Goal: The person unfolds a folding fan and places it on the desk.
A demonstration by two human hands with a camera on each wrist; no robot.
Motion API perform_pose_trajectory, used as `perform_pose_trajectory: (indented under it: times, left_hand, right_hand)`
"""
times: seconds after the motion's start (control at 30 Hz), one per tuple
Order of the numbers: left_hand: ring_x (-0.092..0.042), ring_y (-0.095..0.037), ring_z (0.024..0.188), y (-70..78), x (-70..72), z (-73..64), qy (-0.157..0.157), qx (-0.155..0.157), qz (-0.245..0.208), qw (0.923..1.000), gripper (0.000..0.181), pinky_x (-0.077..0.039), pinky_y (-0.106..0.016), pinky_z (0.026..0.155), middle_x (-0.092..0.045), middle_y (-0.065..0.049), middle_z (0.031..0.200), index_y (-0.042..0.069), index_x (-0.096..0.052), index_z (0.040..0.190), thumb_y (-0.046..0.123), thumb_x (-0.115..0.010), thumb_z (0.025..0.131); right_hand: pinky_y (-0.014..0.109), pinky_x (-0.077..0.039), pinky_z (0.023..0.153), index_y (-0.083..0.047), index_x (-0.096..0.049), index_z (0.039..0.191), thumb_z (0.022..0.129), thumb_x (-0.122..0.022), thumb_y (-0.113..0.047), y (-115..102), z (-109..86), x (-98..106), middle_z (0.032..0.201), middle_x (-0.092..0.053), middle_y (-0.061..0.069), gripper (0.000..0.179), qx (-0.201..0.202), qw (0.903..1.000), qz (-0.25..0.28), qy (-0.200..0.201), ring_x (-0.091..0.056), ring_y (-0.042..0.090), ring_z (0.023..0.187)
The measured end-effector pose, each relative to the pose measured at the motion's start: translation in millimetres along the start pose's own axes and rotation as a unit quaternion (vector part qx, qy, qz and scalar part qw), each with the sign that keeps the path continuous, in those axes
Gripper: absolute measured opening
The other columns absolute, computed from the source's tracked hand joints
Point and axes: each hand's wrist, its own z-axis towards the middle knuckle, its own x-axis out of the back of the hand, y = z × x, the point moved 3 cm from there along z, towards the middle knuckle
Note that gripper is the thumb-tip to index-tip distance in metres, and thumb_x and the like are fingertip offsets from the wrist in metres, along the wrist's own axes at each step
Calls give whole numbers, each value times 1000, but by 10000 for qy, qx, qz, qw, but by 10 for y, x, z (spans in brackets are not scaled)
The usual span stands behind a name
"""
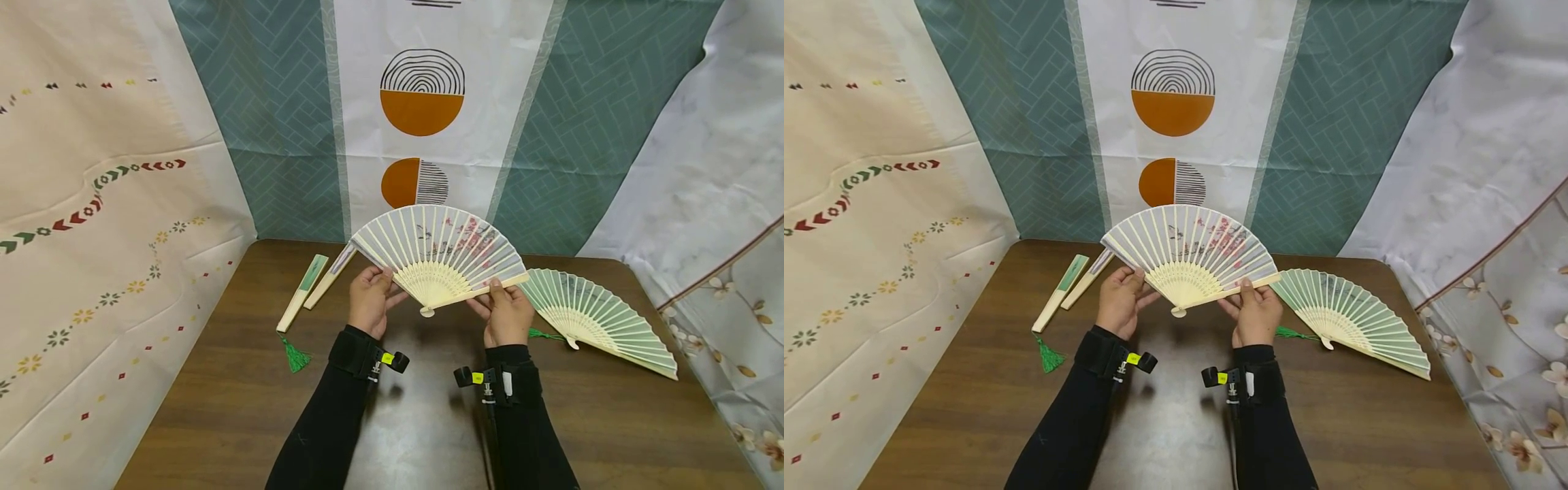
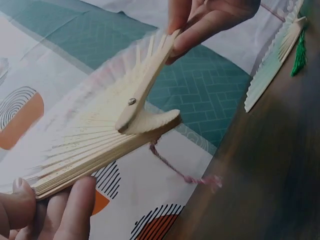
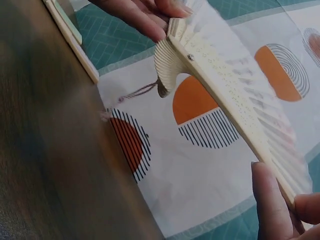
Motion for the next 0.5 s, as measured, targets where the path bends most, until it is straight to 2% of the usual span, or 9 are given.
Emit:
perform_pose_trajectory:
  times: [0.27, 0.5]
  left_hand:
    - [-79, -16, 87, 15, -4, -26, 120, -158, -279, 9994, 15, -74, -35, 73, -73, -2, 93, 4, -64, 103, 2, -59, 117]
    - [-81, -16, 87, -2, -14, -6, 183, -249, -614, 9976, 13, -74, -37, 76, -73, -3, 94, 2, -66, 106, 2, -59, 117]
  right_hand:
    - [27, -72, 77, 8, -60, 151, 120, -54, -10, 0, 6, 33, 103, -82, -4, 36, 43, 9999, 73, 120, -87, 10, 93]
    - [27, -72, 78, 6, -63, 139, 120, -54, -11, 4, -2, 40, 100, -81, -1, 26, -46, 9987, 374, 350, -86, 10, 92]
